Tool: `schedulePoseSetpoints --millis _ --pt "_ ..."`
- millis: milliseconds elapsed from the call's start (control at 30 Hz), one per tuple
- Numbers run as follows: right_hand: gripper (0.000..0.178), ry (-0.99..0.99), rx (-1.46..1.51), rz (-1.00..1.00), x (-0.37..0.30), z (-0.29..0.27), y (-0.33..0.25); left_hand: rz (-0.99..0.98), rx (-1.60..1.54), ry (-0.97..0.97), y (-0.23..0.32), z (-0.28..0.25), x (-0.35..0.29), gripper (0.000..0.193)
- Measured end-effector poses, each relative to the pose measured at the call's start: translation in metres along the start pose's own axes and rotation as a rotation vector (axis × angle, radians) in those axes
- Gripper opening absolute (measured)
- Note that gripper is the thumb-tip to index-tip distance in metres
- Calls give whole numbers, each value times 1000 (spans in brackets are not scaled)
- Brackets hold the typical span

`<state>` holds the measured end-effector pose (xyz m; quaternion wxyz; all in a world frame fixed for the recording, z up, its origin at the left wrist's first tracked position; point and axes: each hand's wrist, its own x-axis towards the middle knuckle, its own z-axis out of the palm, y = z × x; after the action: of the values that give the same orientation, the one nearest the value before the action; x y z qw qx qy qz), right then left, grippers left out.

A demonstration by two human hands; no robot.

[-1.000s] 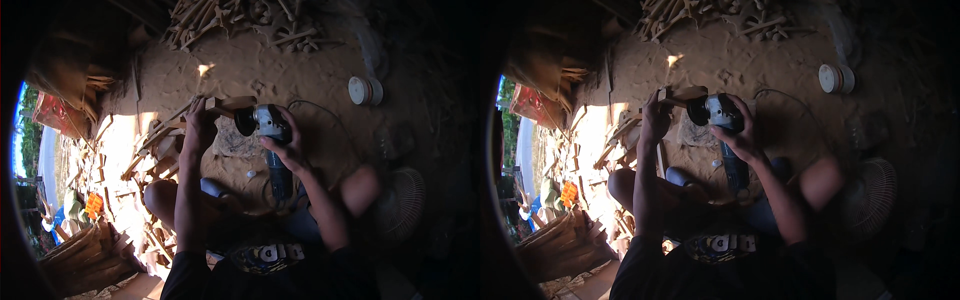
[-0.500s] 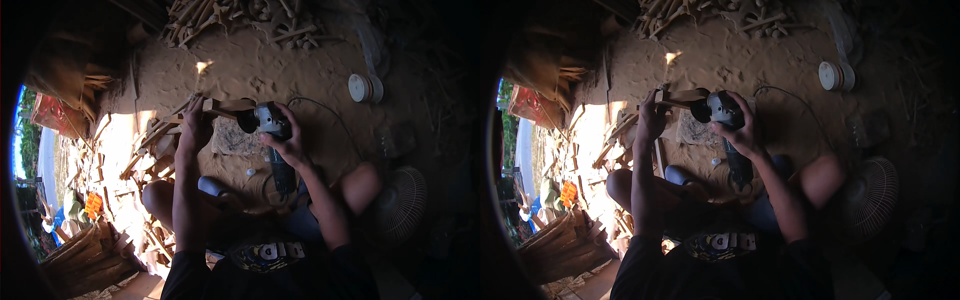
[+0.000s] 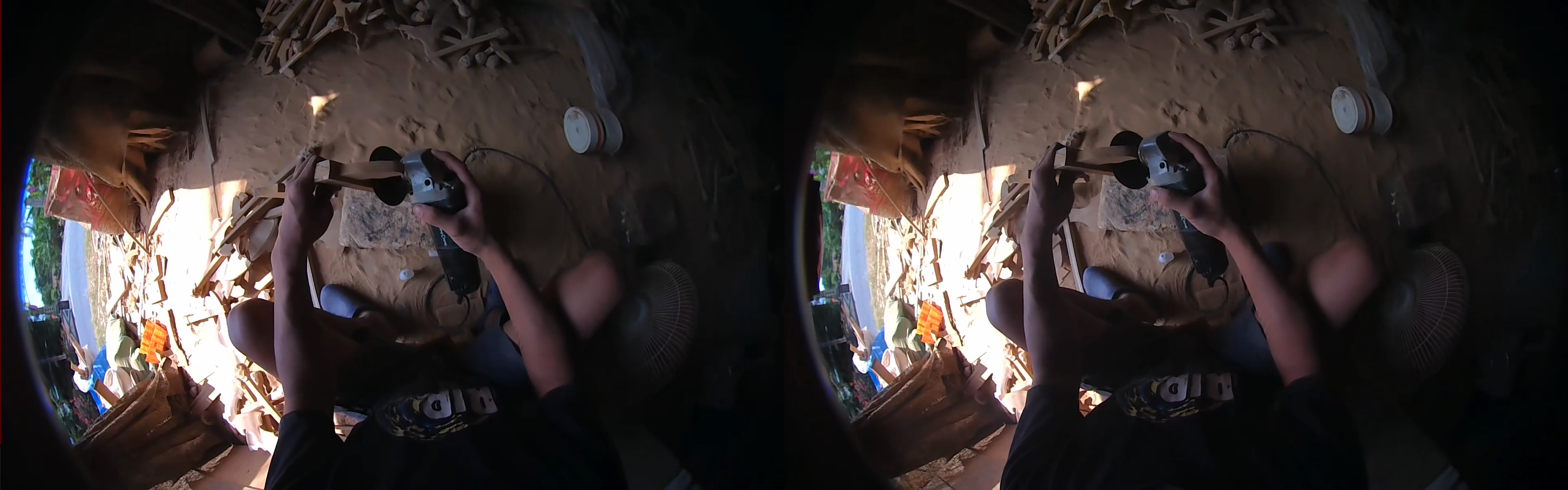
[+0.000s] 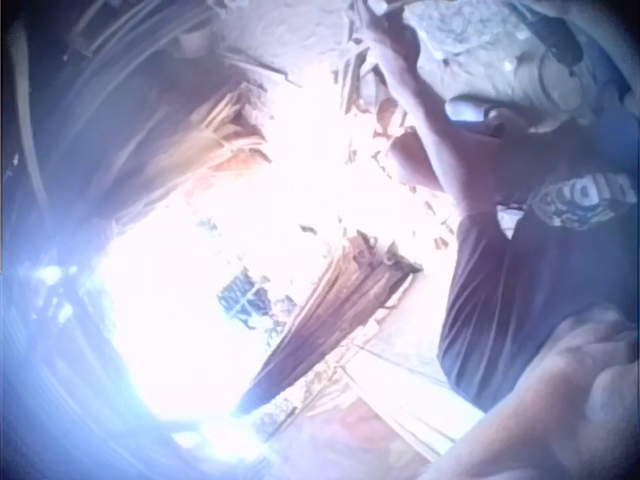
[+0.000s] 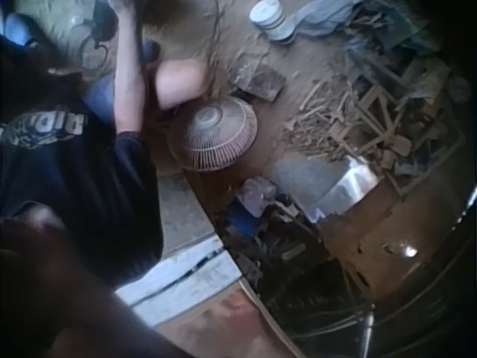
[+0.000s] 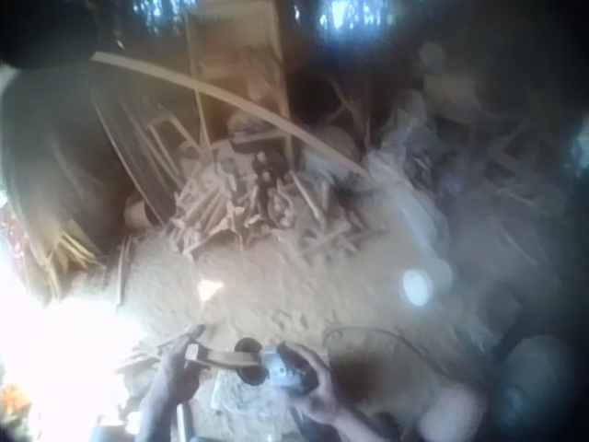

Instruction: The person sands a small shaped wooden piece by hand using a power sander, turning the object to reach different sides and holding it against a wooden block.

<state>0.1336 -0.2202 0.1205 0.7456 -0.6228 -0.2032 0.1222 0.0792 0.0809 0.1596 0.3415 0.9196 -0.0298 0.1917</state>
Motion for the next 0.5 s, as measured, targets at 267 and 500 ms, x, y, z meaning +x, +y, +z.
schedulePoseSetpoints --millis 267,500 --pt "88 160 -46 214 -20 -37 66 -126 -128 -31 -3 -5 -1 19" --pt "84 307 -287 415 -29 -71 100 -118 -102 -24 3 0 5 20"
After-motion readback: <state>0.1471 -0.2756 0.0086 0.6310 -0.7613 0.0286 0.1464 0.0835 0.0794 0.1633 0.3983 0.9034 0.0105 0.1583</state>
